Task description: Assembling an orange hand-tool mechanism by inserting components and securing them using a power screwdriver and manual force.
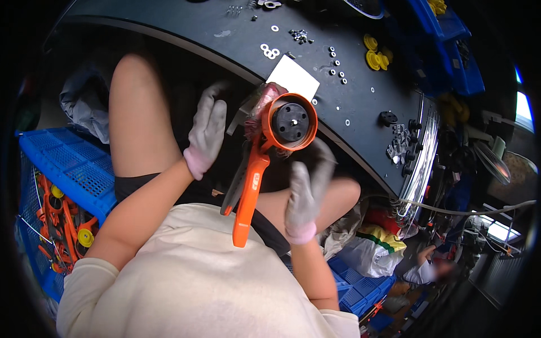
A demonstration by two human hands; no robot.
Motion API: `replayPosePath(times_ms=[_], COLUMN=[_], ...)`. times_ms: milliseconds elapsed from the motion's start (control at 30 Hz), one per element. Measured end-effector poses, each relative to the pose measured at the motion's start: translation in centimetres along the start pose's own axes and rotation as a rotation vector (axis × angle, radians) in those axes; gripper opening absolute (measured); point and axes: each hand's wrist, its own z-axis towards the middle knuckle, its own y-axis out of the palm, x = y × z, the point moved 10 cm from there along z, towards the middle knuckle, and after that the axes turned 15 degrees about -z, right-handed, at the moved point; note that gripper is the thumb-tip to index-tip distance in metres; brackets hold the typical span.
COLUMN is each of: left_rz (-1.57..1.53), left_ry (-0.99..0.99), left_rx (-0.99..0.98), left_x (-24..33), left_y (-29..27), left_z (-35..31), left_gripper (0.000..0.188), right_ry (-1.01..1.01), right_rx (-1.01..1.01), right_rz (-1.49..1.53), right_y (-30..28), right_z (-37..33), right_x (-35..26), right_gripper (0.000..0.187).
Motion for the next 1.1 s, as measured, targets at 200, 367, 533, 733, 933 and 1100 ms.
replayPosePath(times_ms=[200, 367, 533, 733, 933, 1100], left_rz=[-0.226, 0.198, -0.435, -0.522, -0.443, -0.615], left_ry=[-0.549, -0.055, -0.116, -0.253, -0.204, -0.242], left_rx=[-0.185, -0.022, -0.378, -0.379, -0.334, -0.338], left_x=[-6.4, -1.4, 2.5, 0.6, 0.2, 0.2], left_y=[0.3, -2.3, 1.7, 3.6, 3.3, 4.8], left_z=[-1.5, 0.3, 1.5, 0.5, 0.4, 0.3], left_gripper=[0.05, 0.039, 0.021, 0.022, 0.019, 0.02], right_ry=[0.505, 0.606, 0.765, 0.769, 0.749, 0.683], right_rx=[-0.442, -0.183, -0.15, -0.215, -0.22, -0.181], right_rz=[0.99, 0.606, 0.712, 0.711, 0.764, 0.633], right_y=[11.4, 10.2, 10.5, 11.0, 11.7, 9.2], right_z=[-2.0, -1.5, -2.7, -2.7, -2.7, -2.4], right_x=[-0.6, 0.6, 1.0, 0.4, 0.4, 1.2], right_gripper=[0.076, 0.061, 0.066, 0.074, 0.071, 0.071])
